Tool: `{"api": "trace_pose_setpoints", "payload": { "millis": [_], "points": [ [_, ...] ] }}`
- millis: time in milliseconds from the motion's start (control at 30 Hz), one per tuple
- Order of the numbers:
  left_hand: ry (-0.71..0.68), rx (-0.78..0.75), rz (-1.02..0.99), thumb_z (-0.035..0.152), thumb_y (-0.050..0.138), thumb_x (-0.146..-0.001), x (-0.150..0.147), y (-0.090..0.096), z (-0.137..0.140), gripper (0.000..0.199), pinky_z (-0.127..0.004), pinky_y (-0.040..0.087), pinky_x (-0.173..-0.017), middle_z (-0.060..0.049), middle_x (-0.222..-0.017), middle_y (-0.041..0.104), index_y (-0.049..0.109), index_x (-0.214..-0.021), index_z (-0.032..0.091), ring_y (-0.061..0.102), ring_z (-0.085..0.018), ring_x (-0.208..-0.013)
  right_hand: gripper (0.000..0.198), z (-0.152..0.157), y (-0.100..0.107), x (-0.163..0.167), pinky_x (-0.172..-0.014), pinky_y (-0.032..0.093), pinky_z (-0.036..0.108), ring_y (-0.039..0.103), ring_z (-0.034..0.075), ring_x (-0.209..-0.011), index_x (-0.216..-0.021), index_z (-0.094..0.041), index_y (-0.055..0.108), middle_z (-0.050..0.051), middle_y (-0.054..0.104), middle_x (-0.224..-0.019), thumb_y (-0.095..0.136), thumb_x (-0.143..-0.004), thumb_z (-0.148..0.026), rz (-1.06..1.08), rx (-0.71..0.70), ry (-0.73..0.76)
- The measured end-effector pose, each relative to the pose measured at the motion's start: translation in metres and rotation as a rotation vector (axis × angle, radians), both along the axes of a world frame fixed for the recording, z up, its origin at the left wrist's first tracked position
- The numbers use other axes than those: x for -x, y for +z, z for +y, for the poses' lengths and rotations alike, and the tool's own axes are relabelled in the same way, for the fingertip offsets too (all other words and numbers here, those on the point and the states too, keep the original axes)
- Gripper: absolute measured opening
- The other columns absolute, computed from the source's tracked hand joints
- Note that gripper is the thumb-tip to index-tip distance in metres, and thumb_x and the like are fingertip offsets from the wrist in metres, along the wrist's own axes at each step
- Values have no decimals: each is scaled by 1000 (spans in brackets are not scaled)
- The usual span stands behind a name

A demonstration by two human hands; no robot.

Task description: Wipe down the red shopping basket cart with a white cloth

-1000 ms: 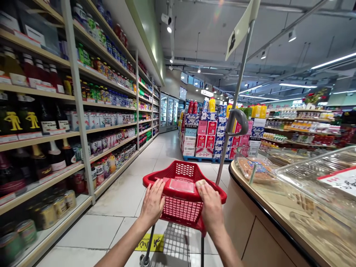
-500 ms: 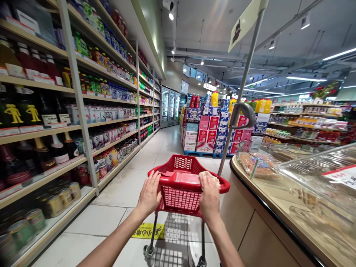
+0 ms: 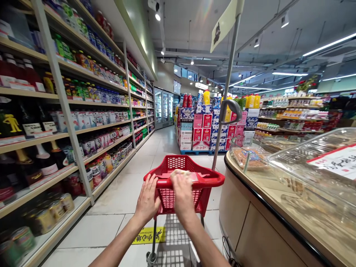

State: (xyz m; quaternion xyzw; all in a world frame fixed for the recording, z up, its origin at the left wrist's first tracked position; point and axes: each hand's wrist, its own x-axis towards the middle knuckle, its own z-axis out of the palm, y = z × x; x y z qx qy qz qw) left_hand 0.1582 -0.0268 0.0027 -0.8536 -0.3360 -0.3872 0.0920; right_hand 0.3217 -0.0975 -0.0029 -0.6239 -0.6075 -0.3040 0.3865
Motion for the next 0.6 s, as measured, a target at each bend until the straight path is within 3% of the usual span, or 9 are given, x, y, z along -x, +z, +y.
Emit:
{"api": "trace_pose_setpoints", "payload": {
  "millis": [100,267,433,600],
  "points": [
    [-3,-2,21,5,42,-65,2,1,2,65,-45,30,-104,-13,-136,38,33,-130,10,22,-25,-131,60,4,5,2,-104,28,43,35,18,-125,-125,-16,46,9,48,-128,27,-72,4,-52,18,69],
    [13,-14,7,5,42,-65,2,0,1,65,-46,30,-103,-13,-137,37,33,-129,9,20,-25,-132,53,1,7,-21,-101,28,49,38,21,-122,-122,-15,49,12,51,-125,28,-76,0,124,-76,-132],
    [8,-2,32,5,41,-65,6,-2,0,64,-46,30,-103,-14,-137,37,33,-129,8,20,-26,-131,56,10,6,17,-103,29,44,37,19,-123,-123,-15,49,10,51,-125,31,-72,1,-40,-18,102],
    [-11,-7,-20,7,37,-73,9,15,-5,57,-53,23,-103,-14,-136,37,33,-130,14,28,-25,-129,52,3,26,9,-104,24,48,37,22,-123,-126,-15,45,11,48,-128,35,-75,-7,108,34,32]
  ]
}}
